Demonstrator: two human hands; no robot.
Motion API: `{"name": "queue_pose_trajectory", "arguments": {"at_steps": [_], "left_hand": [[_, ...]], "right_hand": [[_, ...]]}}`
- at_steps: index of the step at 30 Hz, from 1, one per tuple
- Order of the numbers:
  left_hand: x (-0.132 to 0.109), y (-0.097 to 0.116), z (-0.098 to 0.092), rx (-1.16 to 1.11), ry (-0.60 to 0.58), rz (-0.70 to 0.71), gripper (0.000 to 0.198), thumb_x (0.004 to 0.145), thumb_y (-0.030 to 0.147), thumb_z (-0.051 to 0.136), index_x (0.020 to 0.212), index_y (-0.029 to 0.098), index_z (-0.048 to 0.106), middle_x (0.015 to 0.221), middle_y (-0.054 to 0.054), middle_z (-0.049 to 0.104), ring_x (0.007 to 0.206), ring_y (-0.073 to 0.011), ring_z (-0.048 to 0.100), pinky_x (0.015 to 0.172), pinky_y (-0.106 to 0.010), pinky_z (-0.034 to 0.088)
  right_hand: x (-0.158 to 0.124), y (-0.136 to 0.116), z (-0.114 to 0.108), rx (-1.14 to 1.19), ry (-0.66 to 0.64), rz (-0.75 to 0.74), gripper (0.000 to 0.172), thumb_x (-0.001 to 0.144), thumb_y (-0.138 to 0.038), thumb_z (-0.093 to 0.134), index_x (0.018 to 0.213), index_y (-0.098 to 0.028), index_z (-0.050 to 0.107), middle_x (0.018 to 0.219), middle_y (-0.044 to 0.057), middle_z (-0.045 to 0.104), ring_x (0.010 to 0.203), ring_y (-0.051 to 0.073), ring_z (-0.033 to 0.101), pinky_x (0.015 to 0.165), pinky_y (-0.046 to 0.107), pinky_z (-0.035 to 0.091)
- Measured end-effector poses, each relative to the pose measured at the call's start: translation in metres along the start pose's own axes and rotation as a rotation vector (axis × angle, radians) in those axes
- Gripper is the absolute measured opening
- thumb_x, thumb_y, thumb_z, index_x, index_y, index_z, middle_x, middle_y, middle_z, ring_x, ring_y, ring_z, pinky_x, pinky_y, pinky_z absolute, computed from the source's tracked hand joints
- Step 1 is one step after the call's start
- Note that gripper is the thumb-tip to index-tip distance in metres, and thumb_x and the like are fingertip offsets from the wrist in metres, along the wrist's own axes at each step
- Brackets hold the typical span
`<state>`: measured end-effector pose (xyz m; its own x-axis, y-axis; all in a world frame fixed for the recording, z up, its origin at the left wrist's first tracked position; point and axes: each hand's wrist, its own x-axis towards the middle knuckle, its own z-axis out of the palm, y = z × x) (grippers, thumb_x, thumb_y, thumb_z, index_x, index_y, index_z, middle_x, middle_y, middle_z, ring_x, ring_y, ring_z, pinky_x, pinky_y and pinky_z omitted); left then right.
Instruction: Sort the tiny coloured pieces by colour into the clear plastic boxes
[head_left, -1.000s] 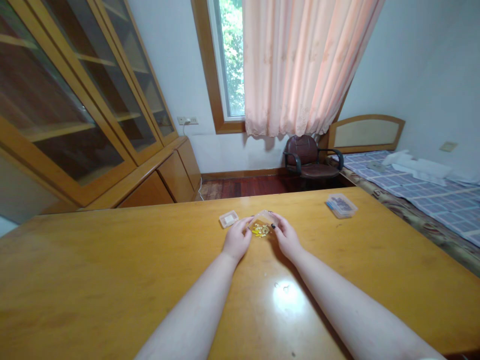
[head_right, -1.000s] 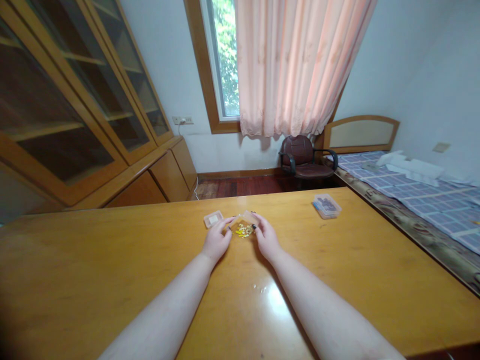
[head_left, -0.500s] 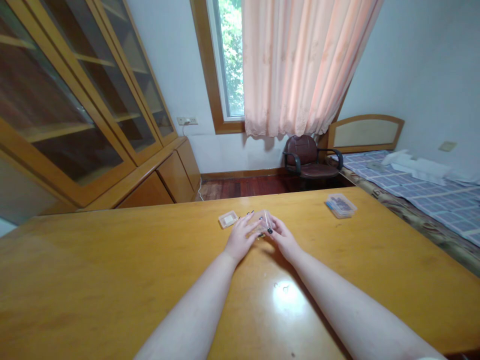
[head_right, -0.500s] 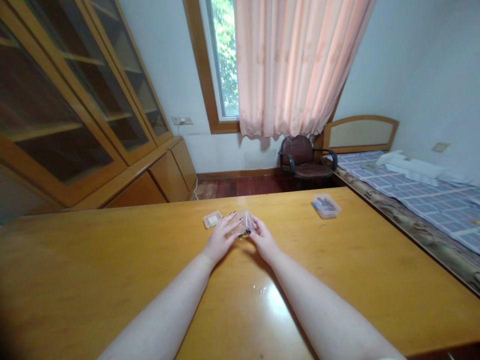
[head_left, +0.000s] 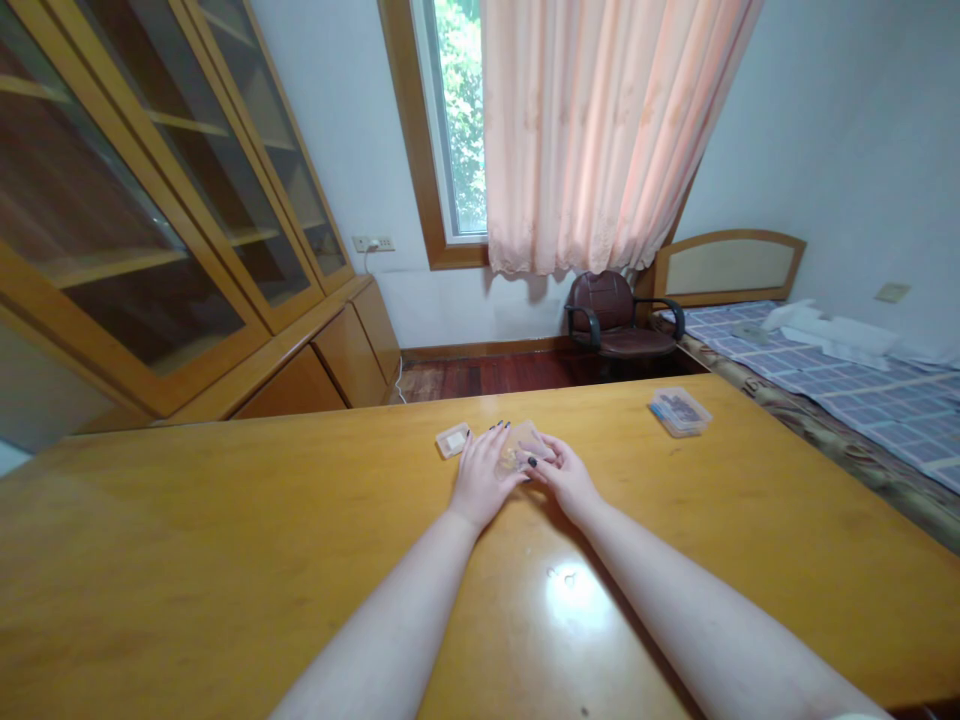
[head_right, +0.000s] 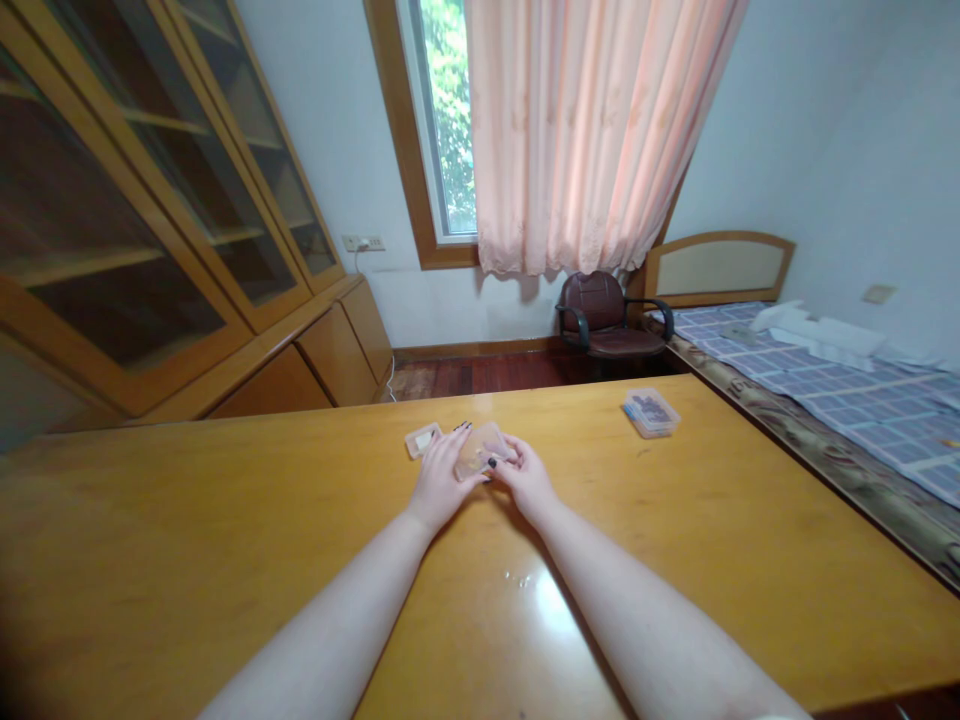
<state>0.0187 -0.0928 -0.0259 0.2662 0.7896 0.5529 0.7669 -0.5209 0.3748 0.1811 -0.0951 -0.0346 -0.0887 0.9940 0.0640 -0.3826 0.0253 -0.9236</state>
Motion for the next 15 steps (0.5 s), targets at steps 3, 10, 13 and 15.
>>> {"name": "queue_pose_trajectory", "arguments": {"at_steps": [3, 10, 13, 15], "left_hand": [[0.0002, -0.0036, 0.002, -0.035, -0.006, -0.048, 0.074, 0.068, 0.042, 0.071, 0.132, 0.02, 0.041, 0.129, -0.011, 0.053, 0.121, -0.0264, 0.046, 0.107, -0.048, 0.028], [-0.0011, -0.005, 0.0035, -0.072, -0.031, -0.076, 0.068, 0.072, 0.041, 0.068, 0.13, 0.019, 0.042, 0.128, -0.011, 0.053, 0.12, -0.0255, 0.047, 0.105, -0.046, 0.033], [-0.0007, -0.0036, 0.0019, -0.072, -0.018, -0.063, 0.068, 0.071, 0.04, 0.069, 0.13, 0.021, 0.042, 0.127, -0.01, 0.054, 0.119, -0.0258, 0.047, 0.104, -0.046, 0.034], [-0.0004, -0.0022, 0.0006, -0.063, -0.013, -0.057, 0.067, 0.07, 0.039, 0.07, 0.129, 0.022, 0.043, 0.126, -0.01, 0.055, 0.118, -0.0262, 0.049, 0.104, -0.047, 0.034]], "right_hand": [[0.002, -0.001, -0.0013, 0.029, 0.039, 0.016, 0.051, 0.06, -0.037, 0.077, 0.104, -0.02, 0.056, 0.105, 0.01, 0.068, 0.097, 0.027, 0.064, 0.086, 0.044, 0.051], [0.0033, 0.0016, -0.0044, 0.057, 0.047, 0.033, 0.054, 0.058, -0.032, 0.079, 0.105, -0.019, 0.057, 0.101, 0.01, 0.069, 0.095, 0.027, 0.065, 0.085, 0.043, 0.052], [0.0019, 0.0008, -0.0029, 0.066, 0.051, 0.039, 0.053, 0.058, -0.032, 0.079, 0.105, -0.02, 0.056, 0.105, 0.01, 0.068, 0.097, 0.027, 0.064, 0.086, 0.043, 0.052], [0.0008, 0.0001, -0.0012, 0.073, 0.042, 0.052, 0.052, 0.059, -0.033, 0.078, 0.104, -0.02, 0.056, 0.106, 0.011, 0.068, 0.099, 0.027, 0.063, 0.087, 0.044, 0.051]]}}
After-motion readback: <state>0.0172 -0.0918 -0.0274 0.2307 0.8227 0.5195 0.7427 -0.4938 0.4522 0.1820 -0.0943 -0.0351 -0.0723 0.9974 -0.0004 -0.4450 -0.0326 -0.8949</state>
